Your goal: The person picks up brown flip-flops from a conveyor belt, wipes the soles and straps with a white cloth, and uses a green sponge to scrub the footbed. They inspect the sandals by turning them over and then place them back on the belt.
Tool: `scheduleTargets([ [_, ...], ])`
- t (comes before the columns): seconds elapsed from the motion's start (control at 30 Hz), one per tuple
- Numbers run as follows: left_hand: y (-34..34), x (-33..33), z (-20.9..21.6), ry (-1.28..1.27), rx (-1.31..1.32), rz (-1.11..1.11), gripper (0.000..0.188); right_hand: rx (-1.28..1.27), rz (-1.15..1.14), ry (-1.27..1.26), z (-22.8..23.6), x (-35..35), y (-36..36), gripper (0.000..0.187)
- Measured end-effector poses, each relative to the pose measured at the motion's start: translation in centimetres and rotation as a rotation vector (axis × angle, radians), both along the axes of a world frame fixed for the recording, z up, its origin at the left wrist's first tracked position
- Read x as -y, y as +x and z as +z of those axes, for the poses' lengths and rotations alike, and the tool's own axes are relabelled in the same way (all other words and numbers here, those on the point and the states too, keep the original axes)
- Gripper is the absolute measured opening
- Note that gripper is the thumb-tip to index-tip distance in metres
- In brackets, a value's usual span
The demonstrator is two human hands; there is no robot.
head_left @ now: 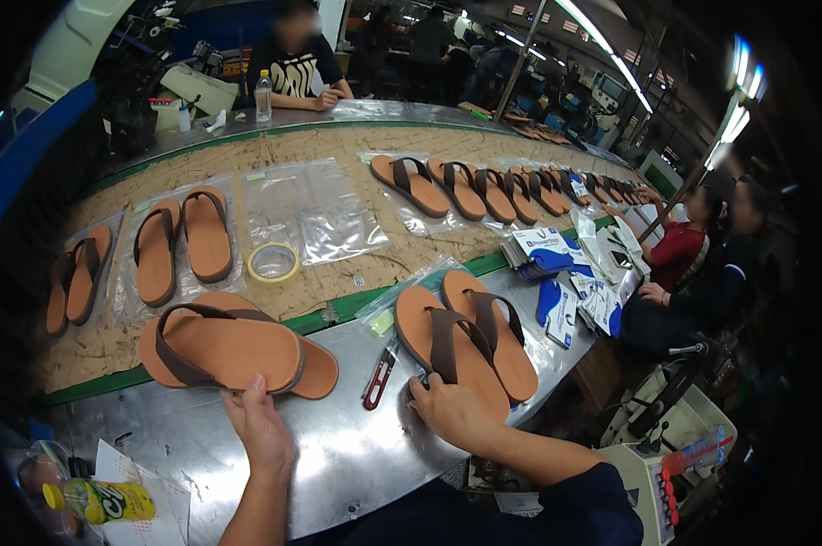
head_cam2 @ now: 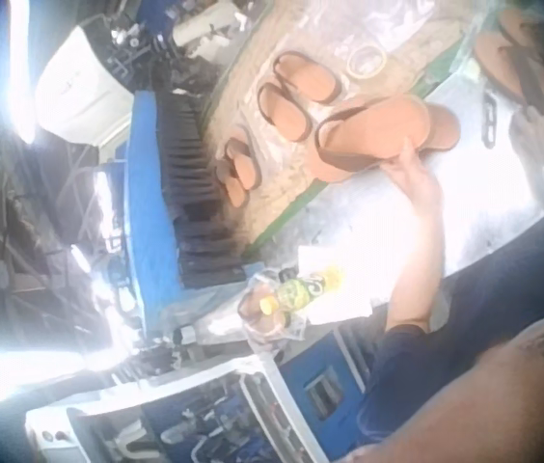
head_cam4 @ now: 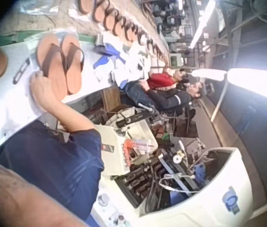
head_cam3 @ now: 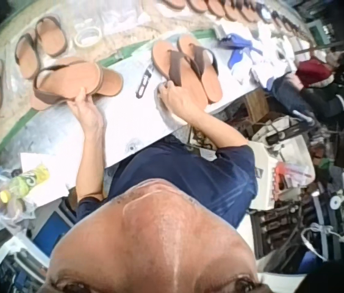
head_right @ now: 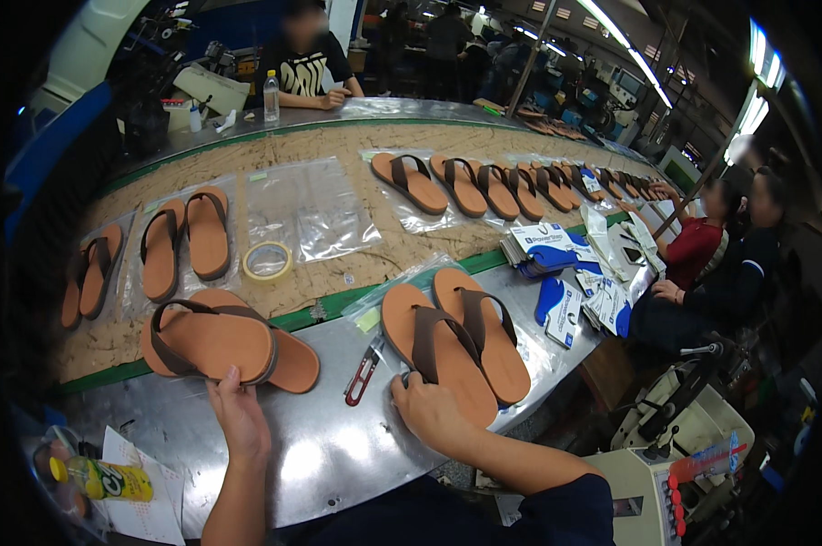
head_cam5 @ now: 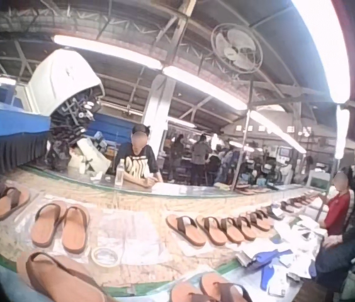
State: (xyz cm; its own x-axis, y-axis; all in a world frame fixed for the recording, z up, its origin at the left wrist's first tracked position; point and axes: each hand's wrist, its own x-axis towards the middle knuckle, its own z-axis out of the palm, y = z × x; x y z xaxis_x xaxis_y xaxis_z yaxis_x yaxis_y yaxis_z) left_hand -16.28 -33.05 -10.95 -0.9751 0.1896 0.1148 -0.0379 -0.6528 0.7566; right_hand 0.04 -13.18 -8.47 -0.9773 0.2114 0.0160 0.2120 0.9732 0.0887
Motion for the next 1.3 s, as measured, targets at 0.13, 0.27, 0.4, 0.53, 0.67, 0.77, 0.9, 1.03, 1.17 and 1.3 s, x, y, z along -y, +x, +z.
scheduleTargets([
  [0.13,-0.9,0.6,0.5,-0.099,-0.052,0.096,0.046,-0.016,0.084,0.164,-0.5,0.2,0.2,0.025],
  [0.27,-4.0,1.1,-1.7,-0.092,-0.129,0.122,0.055,-0.127,0.098,0.176,1.5,0.1,0.6,0.022],
  [0.4,-6.8,-0.6,-1.0,-0.086,-0.117,0.131,0.065,-0.354,0.083,-0.121,4.9,0.5,1.0,0.024],
  [0.53,-7.5,-0.9,-0.8,-0.115,-0.158,0.198,0.066,-0.525,-0.274,-1.554,3.5,-0.2,-0.3,0.026],
  [0.67,-4.6,1.5,-0.9,-0.175,-0.090,0.275,0.064,-0.759,-0.226,-2.066,2.8,1.3,-2.2,0.034],
  [0.77,-1.5,3.6,1.2,-0.241,-0.017,0.228,0.058,-0.586,-0.217,-2.202,2.8,2.6,-5.4,0.040],
  [0.9,-0.9,6.6,4.1,-0.289,-0.088,0.208,0.045,-0.645,-0.050,-2.114,4.5,5.9,-10.3,0.053],
  [1.03,-2.3,4.6,6.8,0.307,-0.094,0.040,0.043,-0.897,0.026,-2.132,4.8,6.9,-13.9,0.052],
  [1.17,-6.1,0.4,7.1,0.337,0.085,0.114,0.039,-0.803,-0.037,-2.005,-0.9,7.3,-15.4,0.047],
  [1.3,-7.4,-1.3,9.0,0.335,0.094,-0.009,0.036,-0.888,0.035,-1.737,-2.4,6.2,-16.2,0.039],
])
